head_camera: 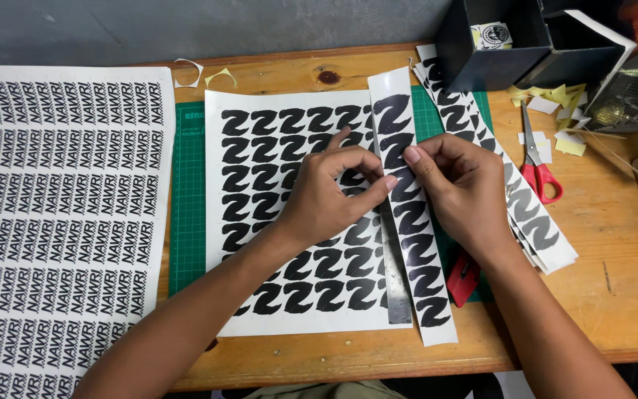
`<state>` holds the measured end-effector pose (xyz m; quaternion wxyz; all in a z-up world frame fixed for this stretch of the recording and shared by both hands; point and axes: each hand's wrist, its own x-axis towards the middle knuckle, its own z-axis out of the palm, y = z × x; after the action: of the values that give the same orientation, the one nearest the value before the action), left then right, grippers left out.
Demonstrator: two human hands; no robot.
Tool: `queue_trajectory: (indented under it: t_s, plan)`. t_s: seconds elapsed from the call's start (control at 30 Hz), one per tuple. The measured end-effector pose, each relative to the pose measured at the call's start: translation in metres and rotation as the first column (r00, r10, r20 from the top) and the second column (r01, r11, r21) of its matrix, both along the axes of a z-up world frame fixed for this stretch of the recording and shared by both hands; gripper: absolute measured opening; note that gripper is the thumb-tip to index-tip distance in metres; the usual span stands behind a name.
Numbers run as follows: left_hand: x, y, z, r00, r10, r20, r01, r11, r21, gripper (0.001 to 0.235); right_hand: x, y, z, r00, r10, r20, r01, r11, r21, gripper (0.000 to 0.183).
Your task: The person uses a red utility knife and a metal ruler to cut strips from a sheet of paper printed with black 'Z' patterns on a green cutting mat. They repeatedly align the ruler, cut along its edge, and remove the cut strips, stacking them to the side.
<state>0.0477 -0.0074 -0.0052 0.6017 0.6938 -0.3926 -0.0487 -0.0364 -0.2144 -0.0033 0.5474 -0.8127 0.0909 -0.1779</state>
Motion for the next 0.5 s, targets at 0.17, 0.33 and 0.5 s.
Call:
queue_trajectory:
  t_s: [0.17, 0.33, 0.5]
  plan:
    - [-0.012, -0.002, 0.013, 0.991, 0.007, -0.136, -0.008, 1.0, -0.007, 0.013, -0.003, 0.008, 0.003, 0.995, -0.064, 0.071, 0.06, 0.997, 0.056, 0.018]
    - [-0.019, -0.006, 0.006, 0.958, -0.016, -0.286, 0.007, 0.999, -0.031, 0.008, -0.004, 0.012, 0.001, 0.982, -0.134, 0.134, 0.126, 0.99, 0.063, 0.019]
    - [-0.029, -0.009, 0.003, 0.901, -0.085, -0.424, 0.063, 0.996, -0.066, 0.01, -0.003, 0.007, -0.003, 0.965, -0.179, 0.19, 0.165, 0.983, 0.087, 0.02]
